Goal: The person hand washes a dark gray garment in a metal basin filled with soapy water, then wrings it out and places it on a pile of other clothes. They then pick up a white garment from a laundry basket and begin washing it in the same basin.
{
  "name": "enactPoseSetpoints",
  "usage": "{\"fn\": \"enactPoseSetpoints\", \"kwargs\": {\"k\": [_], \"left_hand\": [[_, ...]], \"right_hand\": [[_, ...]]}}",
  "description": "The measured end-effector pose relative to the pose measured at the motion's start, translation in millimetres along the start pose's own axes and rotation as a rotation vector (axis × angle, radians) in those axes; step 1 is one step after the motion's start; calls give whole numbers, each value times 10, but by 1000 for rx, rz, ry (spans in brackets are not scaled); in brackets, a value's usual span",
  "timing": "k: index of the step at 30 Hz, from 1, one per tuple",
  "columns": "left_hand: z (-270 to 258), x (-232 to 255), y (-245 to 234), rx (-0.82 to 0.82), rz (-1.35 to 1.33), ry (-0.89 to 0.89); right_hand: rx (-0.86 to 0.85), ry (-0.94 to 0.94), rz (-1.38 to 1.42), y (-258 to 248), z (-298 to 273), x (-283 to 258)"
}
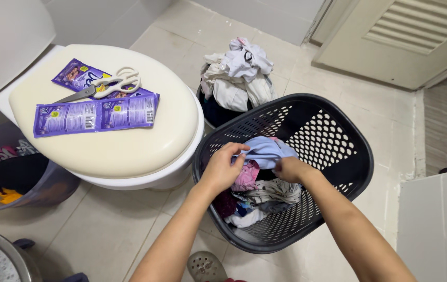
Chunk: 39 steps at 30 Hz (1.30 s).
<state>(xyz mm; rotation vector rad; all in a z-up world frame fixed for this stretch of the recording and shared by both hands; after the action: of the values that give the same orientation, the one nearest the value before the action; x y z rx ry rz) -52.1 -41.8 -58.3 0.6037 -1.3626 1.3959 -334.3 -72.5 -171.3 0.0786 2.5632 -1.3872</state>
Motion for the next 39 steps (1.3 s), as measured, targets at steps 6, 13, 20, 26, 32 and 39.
{"fn": "enactPoseSetpoints", "kwargs": {"k": [6, 13, 20, 26, 32, 39], "left_hand": [[12, -50, 45, -43, 28, -29], [43, -115, 57, -38, 117, -29], [63, -109, 71, -38, 114, -78], [65, -118, 78, -37, 119, -91], [48, -104, 86, -24, 101, -83], [-26, 3, 45, 27, -101, -21]], "right_hand": [[-139, 161, -173, 507, 339, 399], [-338, 180, -298, 896, 609, 567], [-453, 193, -296, 1076, 709, 694], [-375, 153, -359, 921, 579, 502], [-533, 211, 49, 628, 379, 100], [-507, 286, 482, -32, -110, -472]]}}
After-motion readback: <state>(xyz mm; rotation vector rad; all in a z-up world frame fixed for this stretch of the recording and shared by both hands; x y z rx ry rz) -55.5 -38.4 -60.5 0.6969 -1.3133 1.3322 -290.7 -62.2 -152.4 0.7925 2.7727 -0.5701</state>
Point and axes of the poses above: each hand's wrist, its own z-axis towards the middle knuckle, its own y-axis out of the palm, x = y × z, the point moved 1 cm from there along z, towards the middle knuckle, and after that the axes turned 1 degree about z, right-handed, at the moved point
